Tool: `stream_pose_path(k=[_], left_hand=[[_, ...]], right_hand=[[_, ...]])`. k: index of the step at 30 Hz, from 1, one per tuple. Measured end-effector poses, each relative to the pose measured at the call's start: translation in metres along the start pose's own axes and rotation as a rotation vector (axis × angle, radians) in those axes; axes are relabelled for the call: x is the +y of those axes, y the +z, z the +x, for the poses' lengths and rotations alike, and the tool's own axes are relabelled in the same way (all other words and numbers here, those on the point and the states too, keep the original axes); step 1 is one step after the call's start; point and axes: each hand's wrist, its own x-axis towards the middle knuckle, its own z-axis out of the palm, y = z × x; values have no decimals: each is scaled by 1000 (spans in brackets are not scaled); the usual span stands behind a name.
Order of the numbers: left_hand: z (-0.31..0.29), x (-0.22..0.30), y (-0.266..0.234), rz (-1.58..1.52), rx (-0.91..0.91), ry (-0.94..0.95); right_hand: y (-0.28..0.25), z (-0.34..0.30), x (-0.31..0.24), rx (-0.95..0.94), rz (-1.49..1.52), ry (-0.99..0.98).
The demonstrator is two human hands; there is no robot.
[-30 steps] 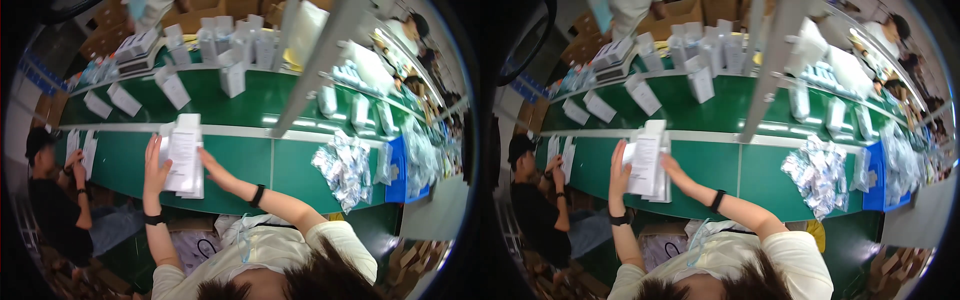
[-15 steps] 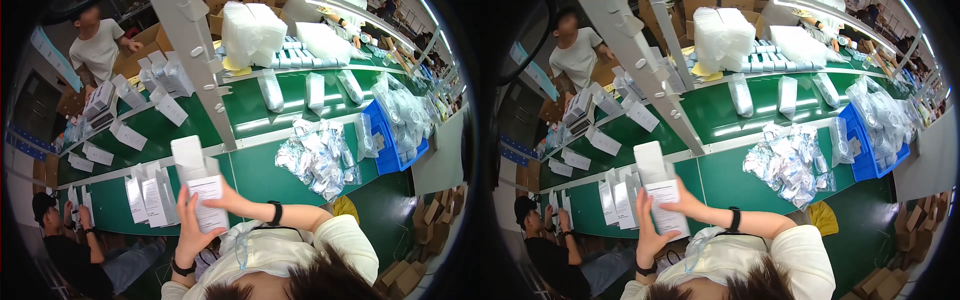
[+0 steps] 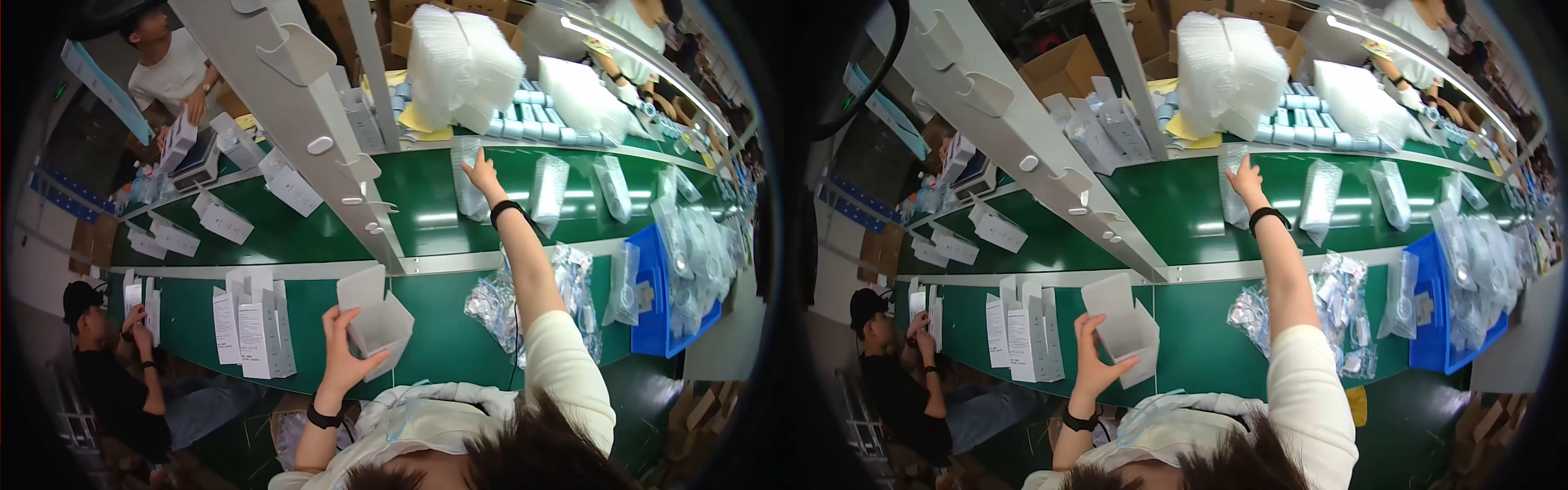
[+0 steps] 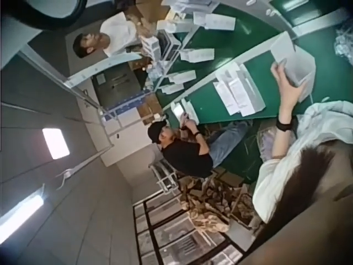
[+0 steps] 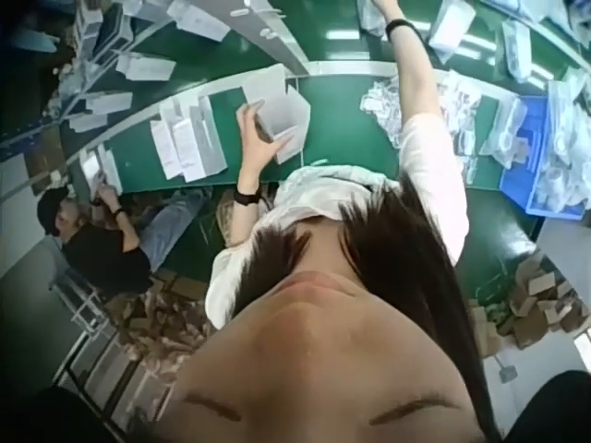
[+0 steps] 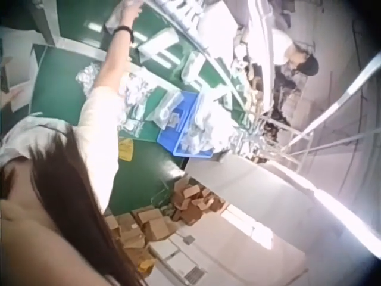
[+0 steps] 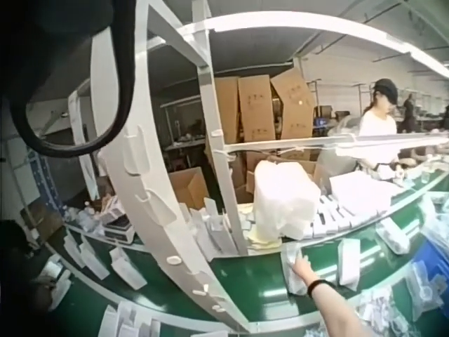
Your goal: The person packages handheld fans by hand, placing each fan into a bubble wrap sleeve and then into a cardboard box. They also insert a paper manual and a small packet into each box before closing the lid and setting the finished package on the assembly line.
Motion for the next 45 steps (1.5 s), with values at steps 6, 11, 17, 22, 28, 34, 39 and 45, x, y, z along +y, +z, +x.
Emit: stream_pose_path(k=[6,11,17,22,28,34,39,45], left_hand=[[7,4,6,9,-3,124],[28,-6,43,2,-41,233],[27,-26,84,-140,37,337],[23,-16,98,-210,82,404],[-6,-46,83,-204,234,314],[-9,-34,101,-156,236,360],[-12,-44,104,-142,277,245],[-36,-79,65,-271,148,253]], right_hand=[[24,-20,-13,-541,107,57],[-52,-82,6,-488,1306,73],[-205,-204,-31,95,1754,32],[-174,-286,-77,267,1339,17],[-161,-289,-79,107,638,-522],[-156,-303,-89,113,648,-368],[-166,-301,-82,-62,404,-809],[-99,-190,43,210,-83,-338]])
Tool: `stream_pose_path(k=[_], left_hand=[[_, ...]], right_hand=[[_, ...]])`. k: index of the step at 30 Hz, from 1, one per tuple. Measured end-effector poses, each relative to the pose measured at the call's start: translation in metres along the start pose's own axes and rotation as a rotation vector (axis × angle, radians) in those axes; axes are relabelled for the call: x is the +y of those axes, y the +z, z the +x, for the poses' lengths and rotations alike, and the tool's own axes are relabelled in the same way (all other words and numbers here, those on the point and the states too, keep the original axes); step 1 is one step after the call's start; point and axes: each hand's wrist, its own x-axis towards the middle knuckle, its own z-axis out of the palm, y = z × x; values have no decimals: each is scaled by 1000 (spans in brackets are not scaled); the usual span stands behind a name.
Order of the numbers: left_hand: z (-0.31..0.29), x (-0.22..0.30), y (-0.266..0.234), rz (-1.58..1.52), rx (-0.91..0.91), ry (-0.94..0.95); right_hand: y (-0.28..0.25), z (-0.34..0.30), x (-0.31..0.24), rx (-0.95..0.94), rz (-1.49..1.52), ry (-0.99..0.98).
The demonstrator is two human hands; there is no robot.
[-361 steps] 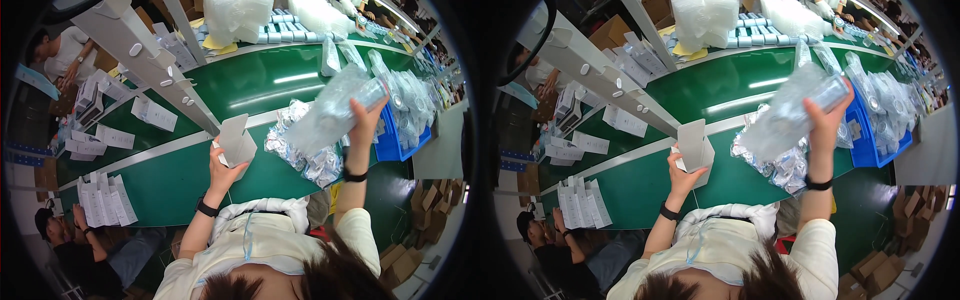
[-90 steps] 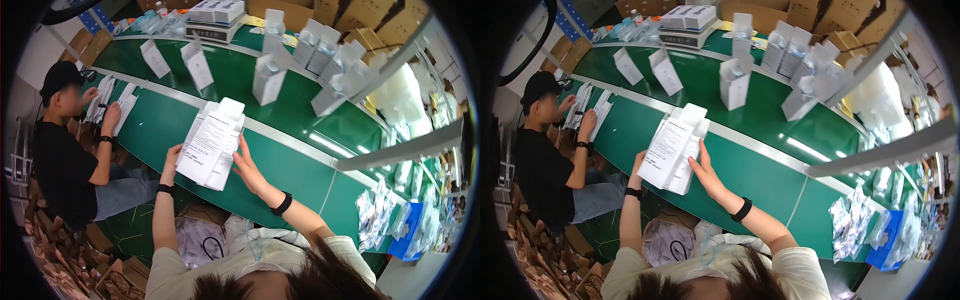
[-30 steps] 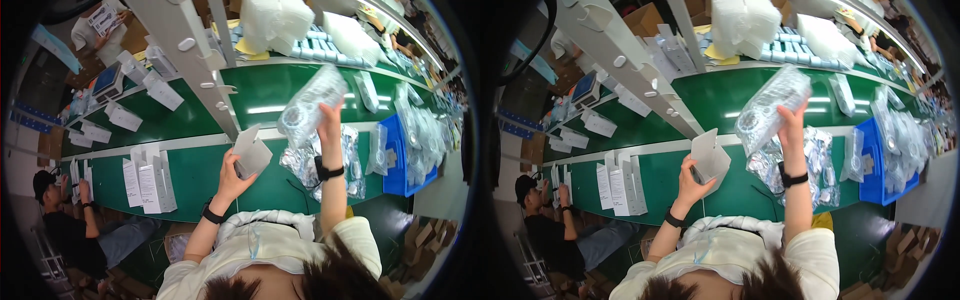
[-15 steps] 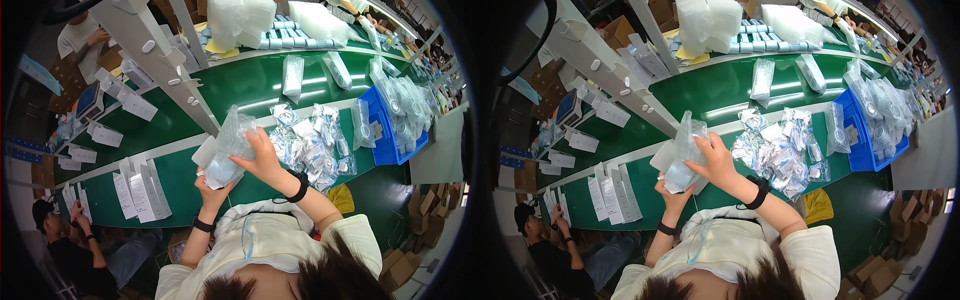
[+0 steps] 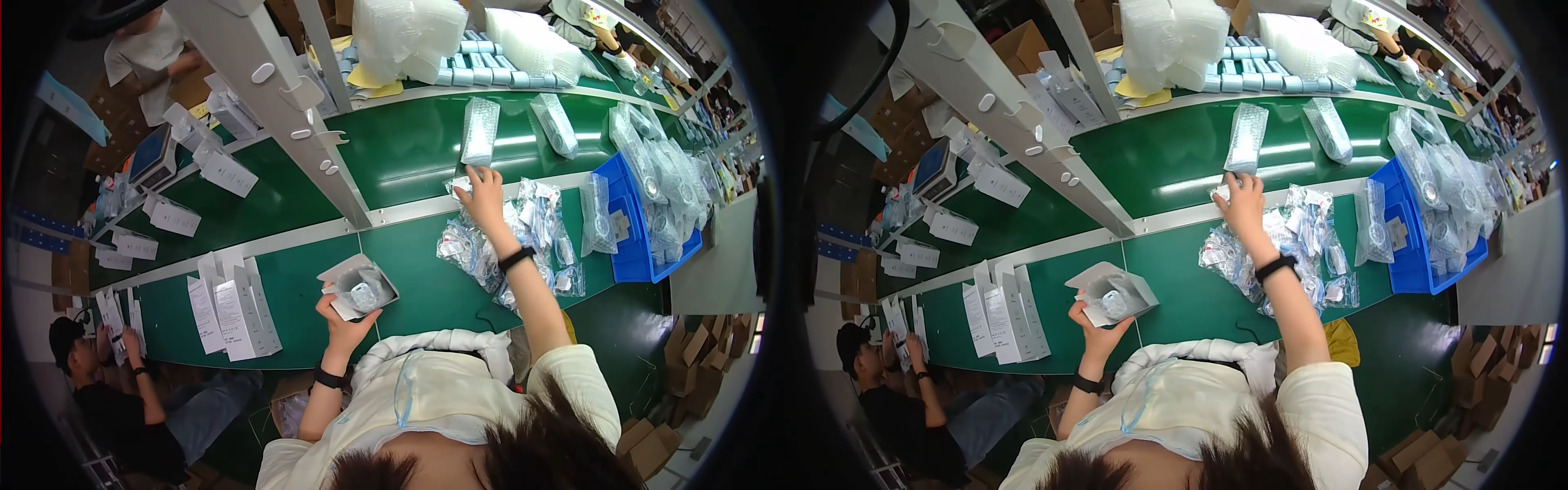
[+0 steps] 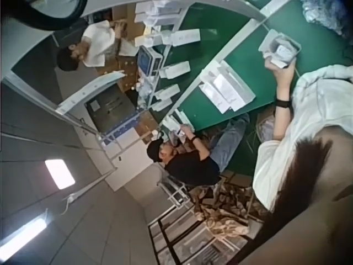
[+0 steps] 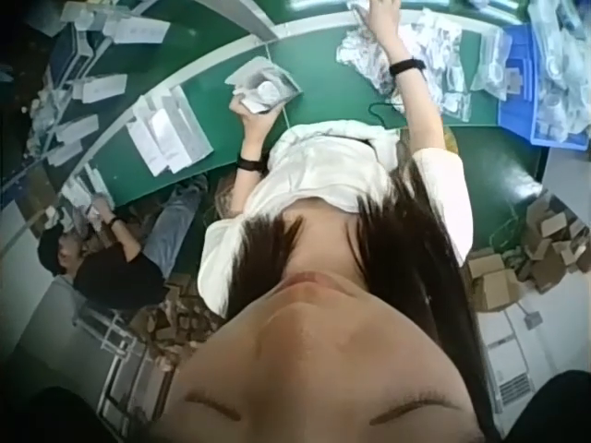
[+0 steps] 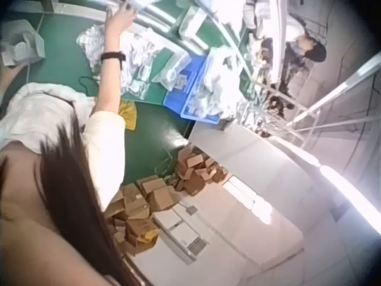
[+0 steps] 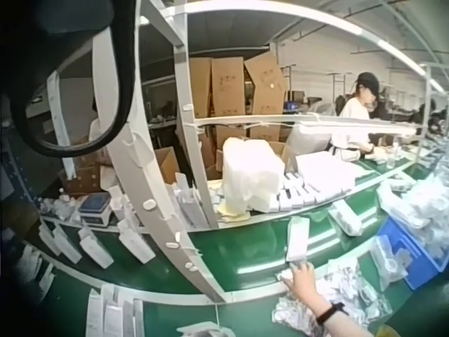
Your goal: The person packages handheld fans by hand, placing each fan into a bubble wrap sleeve and then into a cardboard box. They also insert a paper manual and a small packet into each box before closing the lid and setting the finished package on the assembly line.
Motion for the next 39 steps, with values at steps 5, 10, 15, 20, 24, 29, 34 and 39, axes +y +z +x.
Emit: stream_pose_path(k=[5,10,15,20,24,29,34,39], left_hand=[[35,45,-8,66,-10,90],[45,68,-15,270,-21,-46],[55,67,-19,279,41,-162],[64,66,-19,260,7,-204],[59,62,-22,242,-3,-233],[50,57,-24,222,23,-160],[53,58,-20,245,44,-154],[55,59,-19,244,19,-183]], right_hand=[[44,6,56,-488,-201,228],[17,1,31,-391,341,121],[-81,-28,-104,2,1412,-56],[-91,-47,-164,-34,1220,-490],[-77,-46,-167,-154,844,-895],[-93,-39,-167,-361,499,-914],[-93,-45,-168,-398,348,-800],[-81,-54,-159,-281,560,-1046]])
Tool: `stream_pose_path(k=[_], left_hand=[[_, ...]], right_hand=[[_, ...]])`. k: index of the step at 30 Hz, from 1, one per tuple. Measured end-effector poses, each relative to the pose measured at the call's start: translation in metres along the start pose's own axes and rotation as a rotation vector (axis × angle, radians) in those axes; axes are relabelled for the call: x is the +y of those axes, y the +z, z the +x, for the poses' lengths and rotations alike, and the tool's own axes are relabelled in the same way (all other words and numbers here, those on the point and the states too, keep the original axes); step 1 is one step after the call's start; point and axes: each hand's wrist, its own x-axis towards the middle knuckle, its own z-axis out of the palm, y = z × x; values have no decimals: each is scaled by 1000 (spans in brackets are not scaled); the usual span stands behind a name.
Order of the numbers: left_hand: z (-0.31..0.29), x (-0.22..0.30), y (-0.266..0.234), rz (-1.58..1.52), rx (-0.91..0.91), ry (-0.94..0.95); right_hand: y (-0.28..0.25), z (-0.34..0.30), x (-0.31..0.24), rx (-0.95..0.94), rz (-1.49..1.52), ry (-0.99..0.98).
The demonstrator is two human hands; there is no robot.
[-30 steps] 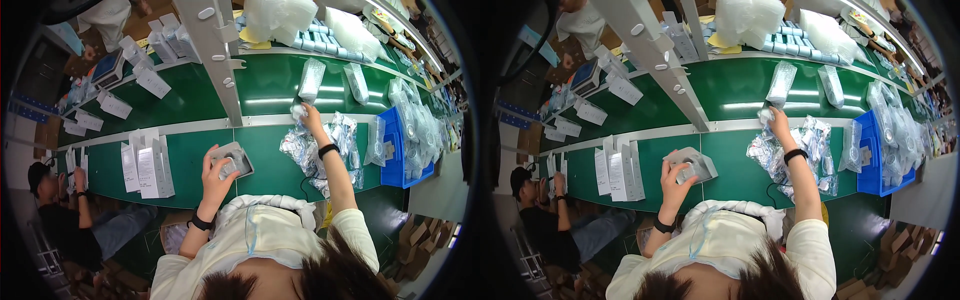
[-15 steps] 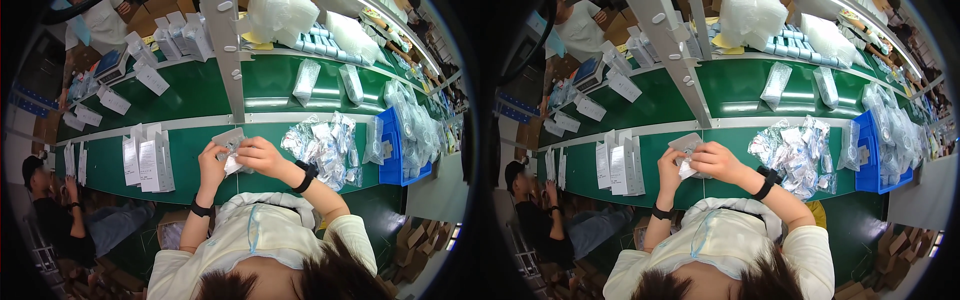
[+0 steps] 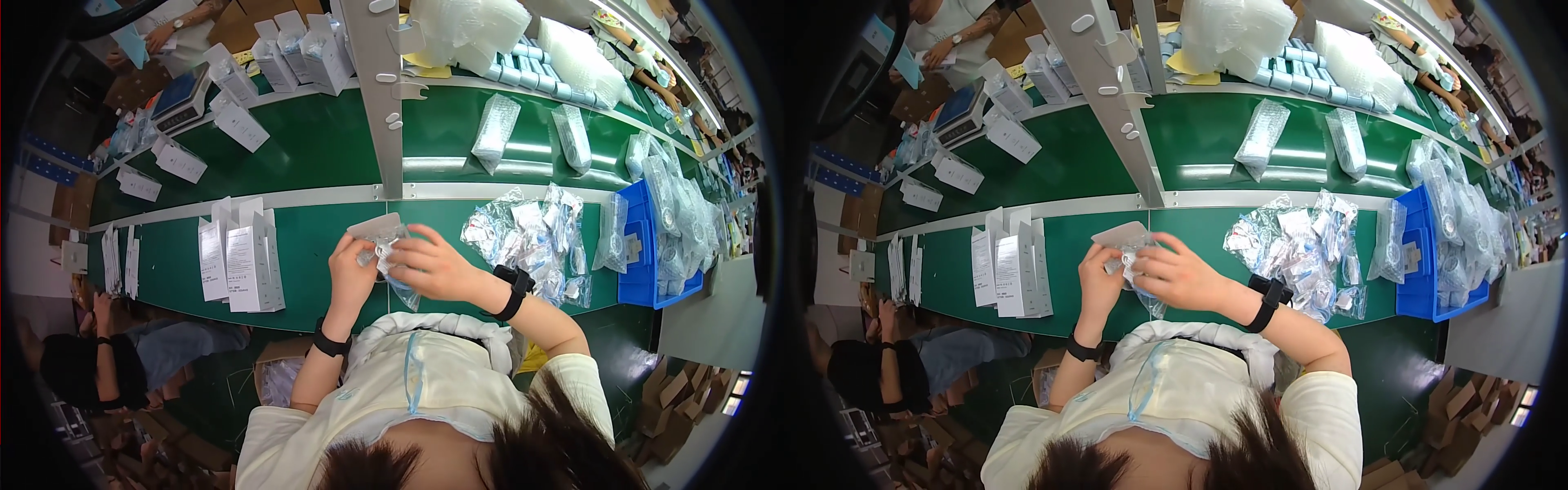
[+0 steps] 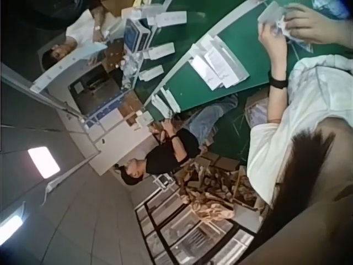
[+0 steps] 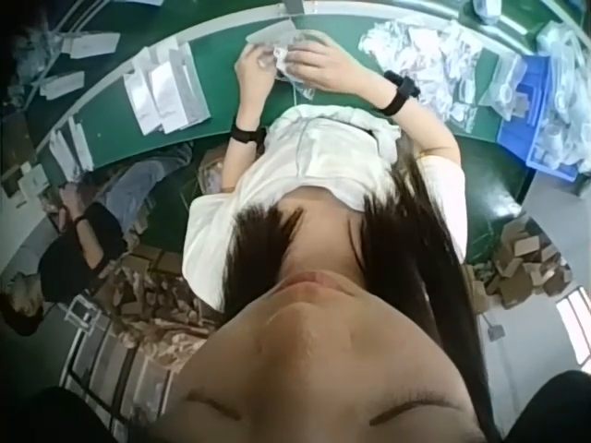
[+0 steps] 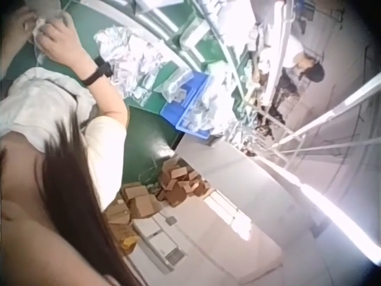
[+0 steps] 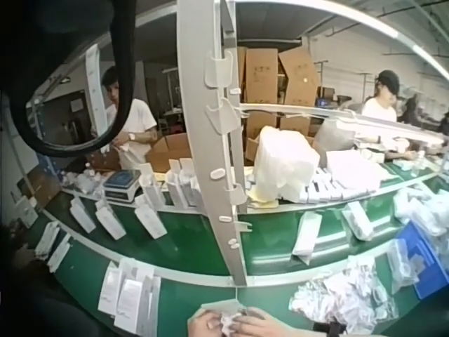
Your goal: The person packages handheld fans by hand, placing each fan into a bubble wrap sleeve and then into a cardboard box. They also insert a paper manual and a small packet into each box before closing the lid and setting the finished package on the assembly line.
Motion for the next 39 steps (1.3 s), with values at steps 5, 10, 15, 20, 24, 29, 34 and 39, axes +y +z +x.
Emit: stream_pose_path(k=[5,10,15,20,24,29,34,39], left_hand=[[2,-6,-1,-16,12,-44],[-5,-1,1,20,-20,-21],[-8,-2,4,-9,15,-13],[-10,-7,3,-10,5,-11],[-7,-1,4,18,-18,-12],[-2,-12,-20,105,35,-61],[52,-33,-77,74,380,-98],[157,-92,-73,213,593,52]], right_hand=[[-15,11,-18,-121,21,113],[0,-1,0,-55,-82,146],[1,12,-3,-64,-110,163],[-21,18,-10,-322,-82,213],[-20,21,-15,-573,-192,261],[-17,10,19,-168,203,143],[-14,-48,125,462,152,942],[25,-49,267,342,-180,1441]])
